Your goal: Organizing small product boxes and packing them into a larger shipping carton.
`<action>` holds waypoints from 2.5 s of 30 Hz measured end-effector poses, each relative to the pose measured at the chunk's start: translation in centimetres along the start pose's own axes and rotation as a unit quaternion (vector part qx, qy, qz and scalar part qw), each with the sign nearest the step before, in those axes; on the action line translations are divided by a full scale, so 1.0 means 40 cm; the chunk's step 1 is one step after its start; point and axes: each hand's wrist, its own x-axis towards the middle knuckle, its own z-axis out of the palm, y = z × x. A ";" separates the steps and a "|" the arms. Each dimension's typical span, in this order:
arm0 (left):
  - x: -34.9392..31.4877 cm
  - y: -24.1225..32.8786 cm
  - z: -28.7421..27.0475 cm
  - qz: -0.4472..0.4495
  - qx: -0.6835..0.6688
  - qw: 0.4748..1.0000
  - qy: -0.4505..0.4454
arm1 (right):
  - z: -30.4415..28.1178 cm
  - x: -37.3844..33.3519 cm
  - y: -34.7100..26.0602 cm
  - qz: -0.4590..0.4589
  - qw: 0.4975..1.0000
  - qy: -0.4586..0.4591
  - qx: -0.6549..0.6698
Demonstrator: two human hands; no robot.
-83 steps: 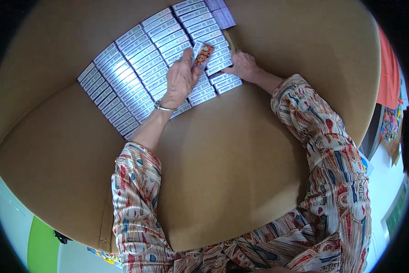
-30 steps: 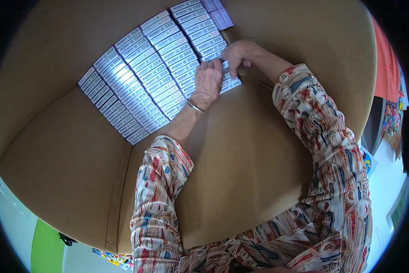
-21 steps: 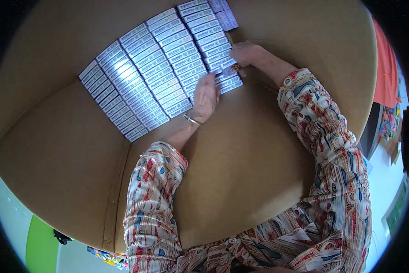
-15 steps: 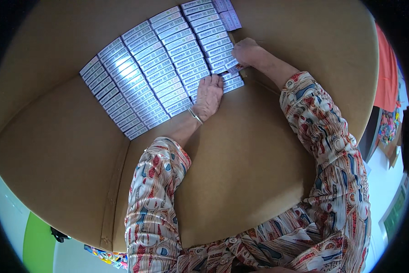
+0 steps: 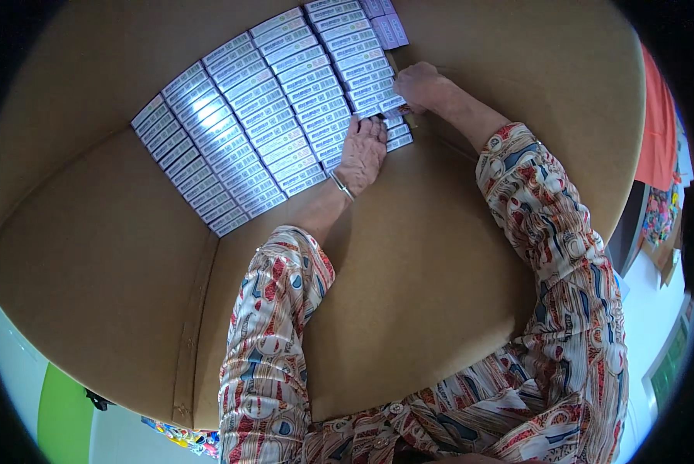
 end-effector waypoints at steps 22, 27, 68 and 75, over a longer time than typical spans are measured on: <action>-0.021 -0.093 -0.146 0.025 -0.272 0.958 0.084 | 0.173 0.000 -0.041 0.051 0.995 0.059 0.059; -0.047 -0.104 -0.133 0.035 -0.250 0.960 0.117 | 0.112 0.012 -0.152 0.159 0.979 0.023 0.126; -0.063 -0.109 -0.109 -0.011 -0.120 0.993 0.014 | 0.226 0.088 -0.079 0.187 0.385 0.045 0.903; -0.072 -0.111 -0.137 -0.012 -0.097 0.995 0.016 | 0.169 0.048 -0.087 0.106 0.423 0.053 0.899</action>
